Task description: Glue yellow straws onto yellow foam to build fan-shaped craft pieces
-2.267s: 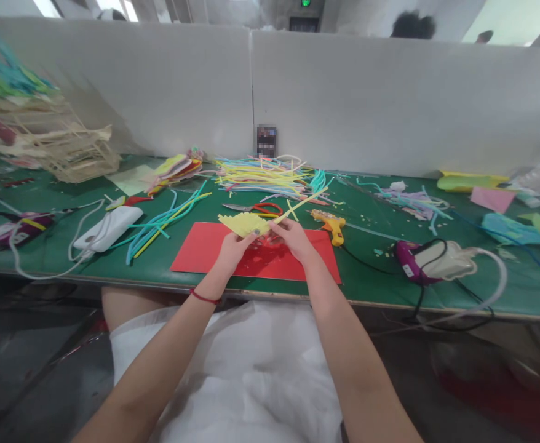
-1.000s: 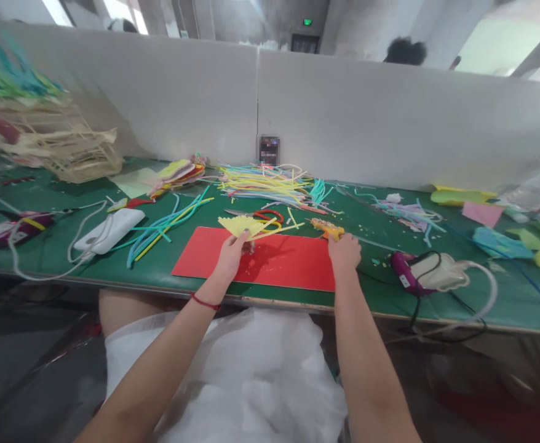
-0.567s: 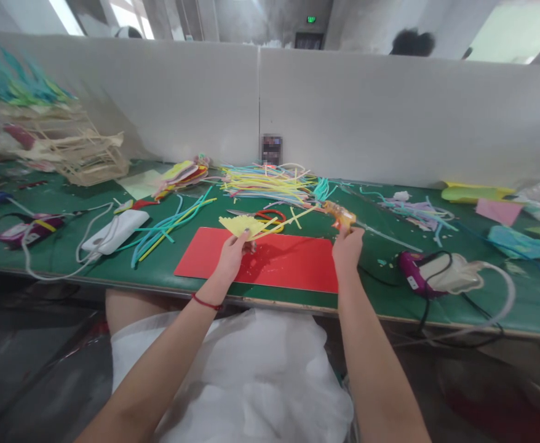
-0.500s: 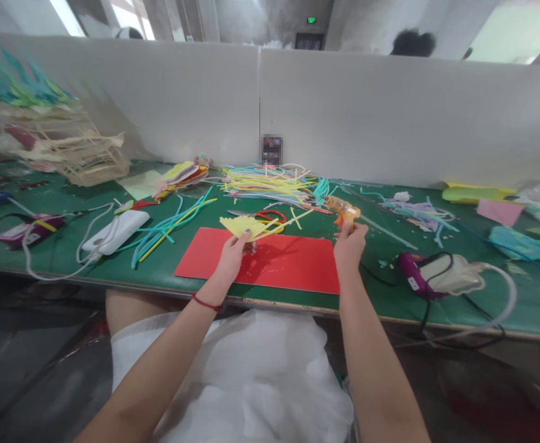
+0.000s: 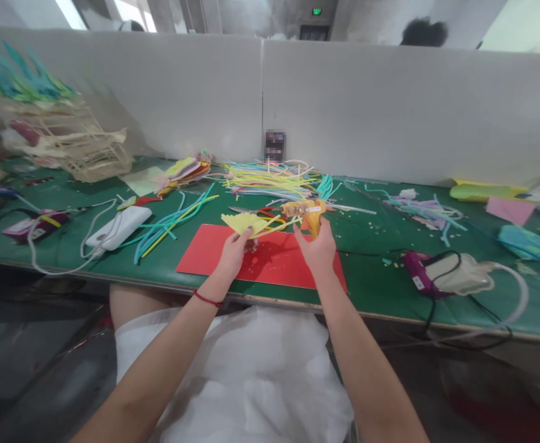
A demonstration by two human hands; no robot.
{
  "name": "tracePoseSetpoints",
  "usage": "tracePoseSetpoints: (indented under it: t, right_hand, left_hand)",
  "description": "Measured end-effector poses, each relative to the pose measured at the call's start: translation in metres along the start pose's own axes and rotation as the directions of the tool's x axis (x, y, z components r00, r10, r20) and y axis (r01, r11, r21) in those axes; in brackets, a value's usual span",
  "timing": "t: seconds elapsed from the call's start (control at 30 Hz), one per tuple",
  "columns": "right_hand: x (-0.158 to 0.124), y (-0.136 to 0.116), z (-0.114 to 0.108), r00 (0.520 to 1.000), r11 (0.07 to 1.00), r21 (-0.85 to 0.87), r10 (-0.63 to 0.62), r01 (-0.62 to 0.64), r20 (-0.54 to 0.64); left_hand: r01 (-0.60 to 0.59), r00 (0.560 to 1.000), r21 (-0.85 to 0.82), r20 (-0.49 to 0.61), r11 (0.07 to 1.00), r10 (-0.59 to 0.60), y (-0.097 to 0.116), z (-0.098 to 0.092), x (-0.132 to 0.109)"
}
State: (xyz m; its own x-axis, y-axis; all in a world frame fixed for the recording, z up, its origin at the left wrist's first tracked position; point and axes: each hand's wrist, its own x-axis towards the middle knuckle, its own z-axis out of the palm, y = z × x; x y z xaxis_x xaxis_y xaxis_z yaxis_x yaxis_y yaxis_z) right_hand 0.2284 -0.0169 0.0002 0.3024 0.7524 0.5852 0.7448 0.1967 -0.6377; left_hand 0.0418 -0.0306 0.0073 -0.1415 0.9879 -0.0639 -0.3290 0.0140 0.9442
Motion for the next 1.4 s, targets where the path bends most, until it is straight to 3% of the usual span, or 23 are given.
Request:
tracePoseSetpoints:
  t: [0.2,0.7,1.0,1.4]
  right_hand:
    - [0.0011,0.0071,0.003,0.996,0.999,0.035,-0.031,0.028,0.08]
    - [0.0016,0.0095,0.003,0.995,0.998,0.066,-0.009,0.002,0.102]
    - [-0.0027,0.0105,0.0042,0.969,0.977,-0.016,-0.207,0.211,0.137]
    - [-0.0039,0.0076,0.0022,0.945,0.958,-0.042,-0.27,0.282,0.184]
  left_hand:
    - [-0.007,1.0,-0.011,0.002,1.0,0.007,0.0021,-0.0004,-0.0018]
    - [0.023,1.0,-0.011,0.019,1.0,-0.023,-0.0024,-0.0038,0.0028]
    - [0.017,1.0,0.018,0.006,1.0,-0.017,0.0014,-0.0027,0.0001]
    - [0.031,1.0,-0.059,0.001,0.998,-0.031,-0.0013,-0.0039,0.0032]
